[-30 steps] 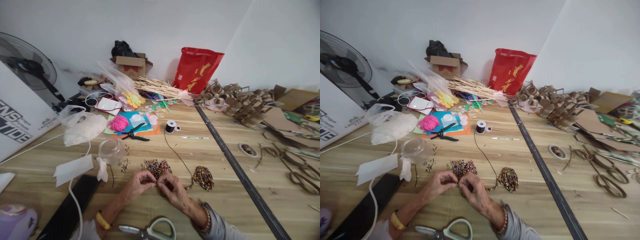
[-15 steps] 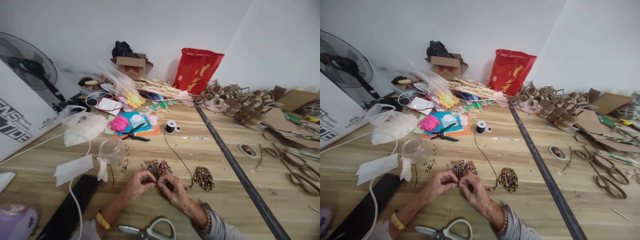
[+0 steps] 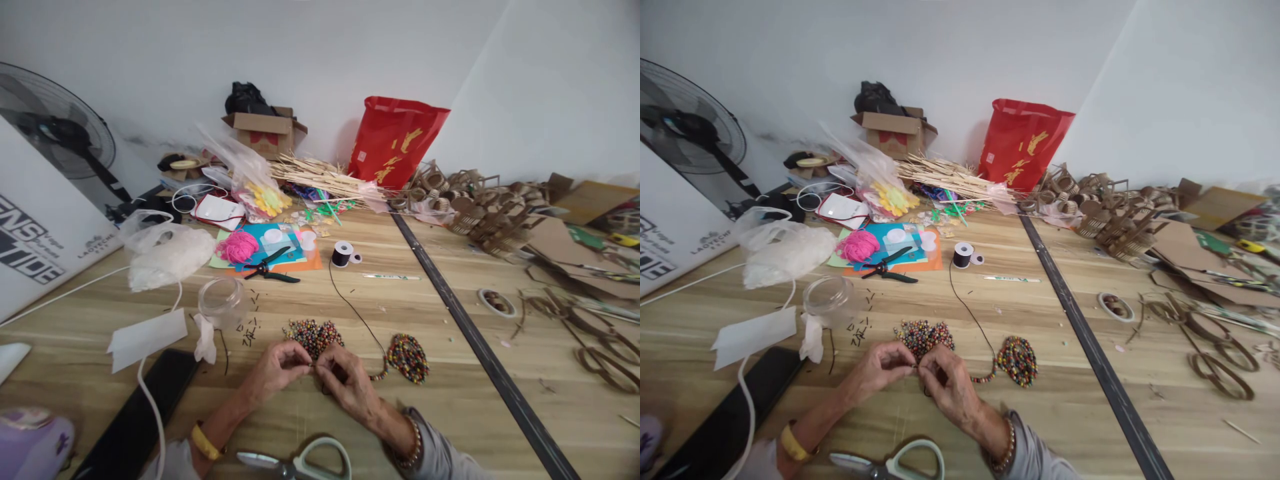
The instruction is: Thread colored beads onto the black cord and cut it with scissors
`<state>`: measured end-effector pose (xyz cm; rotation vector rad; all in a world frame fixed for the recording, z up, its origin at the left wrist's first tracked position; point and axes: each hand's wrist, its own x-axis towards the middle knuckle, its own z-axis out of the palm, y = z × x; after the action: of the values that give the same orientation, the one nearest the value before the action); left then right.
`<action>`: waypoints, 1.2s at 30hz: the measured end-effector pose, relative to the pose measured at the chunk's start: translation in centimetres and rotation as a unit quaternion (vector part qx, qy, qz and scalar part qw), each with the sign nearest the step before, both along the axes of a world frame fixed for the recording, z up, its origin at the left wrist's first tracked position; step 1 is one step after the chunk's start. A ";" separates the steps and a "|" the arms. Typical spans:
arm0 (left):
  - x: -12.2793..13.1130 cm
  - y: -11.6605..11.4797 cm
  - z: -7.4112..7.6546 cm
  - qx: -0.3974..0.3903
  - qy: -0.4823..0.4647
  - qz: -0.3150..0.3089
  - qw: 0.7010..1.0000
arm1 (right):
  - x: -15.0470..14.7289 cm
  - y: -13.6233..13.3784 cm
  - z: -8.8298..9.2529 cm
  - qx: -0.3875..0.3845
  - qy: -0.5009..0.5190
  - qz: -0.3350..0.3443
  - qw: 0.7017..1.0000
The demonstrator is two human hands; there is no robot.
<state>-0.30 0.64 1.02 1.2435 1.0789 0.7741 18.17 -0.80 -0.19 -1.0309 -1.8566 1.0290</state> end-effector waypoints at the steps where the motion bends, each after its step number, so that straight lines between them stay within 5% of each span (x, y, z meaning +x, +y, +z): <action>1: 0.0 0.0 0.1 0.000 0.000 -0.001 1.000 | 0.0 0.0 0.0 0.000 0.001 0.000 1.000; 36: 0.0 -0.1 -0.2 -0.004 -0.014 -0.007 1.000 | -0.1 -0.1 0.2 -0.011 -0.008 0.020 1.000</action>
<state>-0.35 0.56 0.86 1.2288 1.0494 0.7731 18.11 -0.86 0.01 -1.0207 -1.8889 1.0706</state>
